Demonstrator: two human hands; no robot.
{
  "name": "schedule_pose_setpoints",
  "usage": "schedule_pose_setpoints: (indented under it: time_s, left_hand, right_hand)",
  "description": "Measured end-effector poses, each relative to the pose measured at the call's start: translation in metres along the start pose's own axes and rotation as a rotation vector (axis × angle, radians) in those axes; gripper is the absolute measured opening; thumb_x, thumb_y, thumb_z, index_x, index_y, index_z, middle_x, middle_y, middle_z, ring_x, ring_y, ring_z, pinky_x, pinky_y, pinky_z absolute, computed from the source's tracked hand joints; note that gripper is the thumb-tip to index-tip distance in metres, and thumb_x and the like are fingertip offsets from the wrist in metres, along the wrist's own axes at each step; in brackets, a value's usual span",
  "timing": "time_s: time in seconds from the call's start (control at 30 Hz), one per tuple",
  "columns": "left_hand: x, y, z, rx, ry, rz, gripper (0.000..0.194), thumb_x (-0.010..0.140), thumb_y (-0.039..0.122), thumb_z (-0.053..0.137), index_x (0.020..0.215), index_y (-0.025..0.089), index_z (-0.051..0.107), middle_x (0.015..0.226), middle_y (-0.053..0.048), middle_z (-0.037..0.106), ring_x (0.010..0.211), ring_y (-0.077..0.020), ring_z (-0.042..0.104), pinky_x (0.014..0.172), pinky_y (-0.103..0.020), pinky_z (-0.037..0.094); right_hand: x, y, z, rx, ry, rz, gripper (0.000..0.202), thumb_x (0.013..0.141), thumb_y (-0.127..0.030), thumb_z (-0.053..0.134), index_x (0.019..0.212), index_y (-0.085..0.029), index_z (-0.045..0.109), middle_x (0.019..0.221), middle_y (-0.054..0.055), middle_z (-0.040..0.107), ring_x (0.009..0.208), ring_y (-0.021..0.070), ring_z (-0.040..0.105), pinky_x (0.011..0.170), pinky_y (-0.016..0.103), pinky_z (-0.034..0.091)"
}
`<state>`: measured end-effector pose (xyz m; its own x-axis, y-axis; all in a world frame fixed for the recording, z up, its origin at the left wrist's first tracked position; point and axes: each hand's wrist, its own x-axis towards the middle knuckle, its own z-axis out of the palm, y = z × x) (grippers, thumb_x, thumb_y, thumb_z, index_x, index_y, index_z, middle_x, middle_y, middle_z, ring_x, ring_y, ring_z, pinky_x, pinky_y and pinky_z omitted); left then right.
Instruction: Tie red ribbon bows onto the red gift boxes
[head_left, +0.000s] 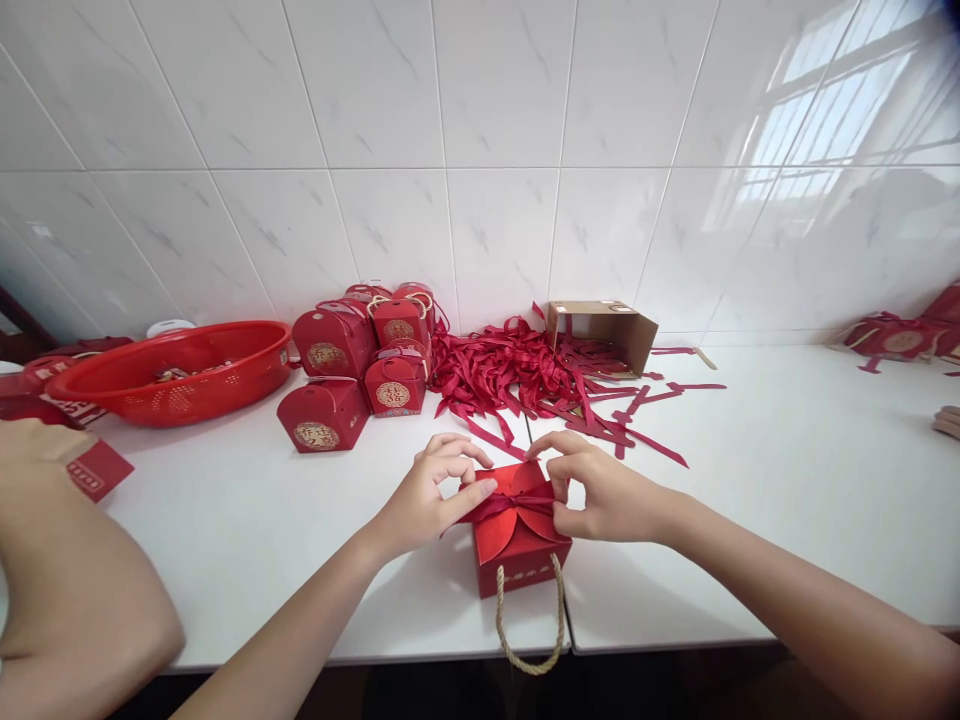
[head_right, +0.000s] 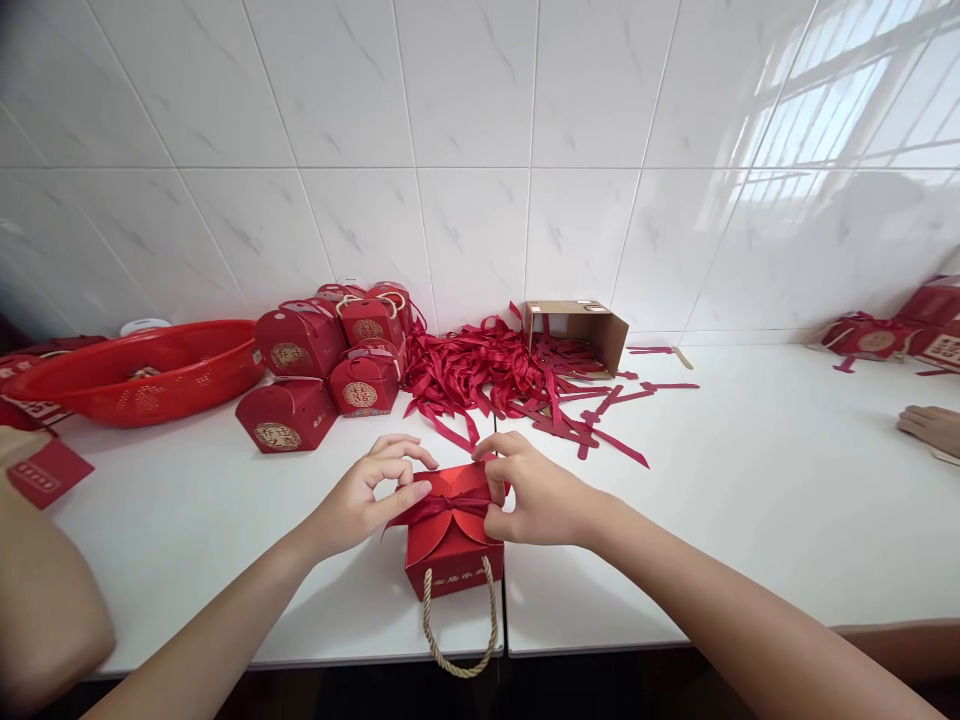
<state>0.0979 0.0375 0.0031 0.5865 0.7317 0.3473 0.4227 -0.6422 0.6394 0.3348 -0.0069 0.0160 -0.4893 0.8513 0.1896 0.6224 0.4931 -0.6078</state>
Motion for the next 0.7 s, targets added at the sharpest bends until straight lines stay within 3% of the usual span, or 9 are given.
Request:
schedule_pose_setpoints:
  time_s: [0.13, 0.33, 0.5, 0.63, 0.7]
  left_hand:
    - [-0.006, 0.001, -0.002, 0.161, -0.027, -0.005, 0.032, 0.086, 0.032, 0.053, 0.057, 0.019, 0.049, 0.107, -0.003, 0.064, 0.116, -0.0269, 0.043, 0.098, -0.053, 0.03]
    - [-0.008, -0.001, -0.004, 0.278, -0.01, 0.064, 0.034, 0.086, 0.032, 0.053, 0.055, 0.018, 0.051, 0.105, -0.004, 0.062, 0.116, -0.0283, 0.039, 0.097, -0.053, 0.031]
    - [-0.01, -0.006, 0.001, 0.145, -0.019, 0.061, 0.033, 0.088, 0.032, 0.05, 0.058, 0.018, 0.049, 0.11, -0.005, 0.056, 0.109, -0.0228, 0.047, 0.092, -0.039, 0.042]
    - [-0.013, -0.008, 0.011, -0.048, -0.055, 0.018, 0.032, 0.089, 0.029, 0.047, 0.06, 0.018, 0.044, 0.106, -0.006, 0.055, 0.093, -0.0168, 0.056, 0.082, -0.03, 0.048]
    - [-0.013, -0.007, 0.018, -0.1, -0.038, 0.036, 0.031, 0.088, 0.027, 0.05, 0.06, 0.018, 0.042, 0.103, -0.007, 0.055, 0.095, -0.0176, 0.056, 0.086, -0.031, 0.047]
  right_hand:
    - [-0.002, -0.001, 0.0, 0.03, 0.049, 0.025, 0.021, 0.062, -0.01, 0.061, 0.055, -0.019, 0.043, 0.12, 0.007, 0.053, 0.111, 0.027, 0.052, 0.088, 0.041, 0.043]
    - [-0.006, -0.002, 0.0, 0.055, 0.067, 0.043, 0.023, 0.062, -0.012, 0.063, 0.055, -0.019, 0.042, 0.12, 0.007, 0.055, 0.111, 0.0278, 0.052, 0.089, 0.043, 0.043]
    - [-0.011, -0.001, 0.0, 0.046, 0.039, 0.033, 0.023, 0.064, -0.011, 0.063, 0.056, -0.019, 0.043, 0.126, 0.006, 0.05, 0.118, 0.0269, 0.047, 0.094, 0.042, 0.041]
    - [-0.016, 0.0, 0.001, 0.072, -0.017, -0.003, 0.016, 0.072, -0.024, 0.066, 0.076, -0.021, 0.05, 0.133, 0.01, 0.043, 0.127, 0.0266, 0.039, 0.099, 0.041, 0.038]
    - [-0.018, -0.001, 0.003, 0.028, -0.028, -0.03, 0.039, 0.066, -0.037, 0.073, 0.096, -0.021, 0.053, 0.138, 0.013, 0.039, 0.133, 0.0307, 0.029, 0.102, 0.045, 0.034]
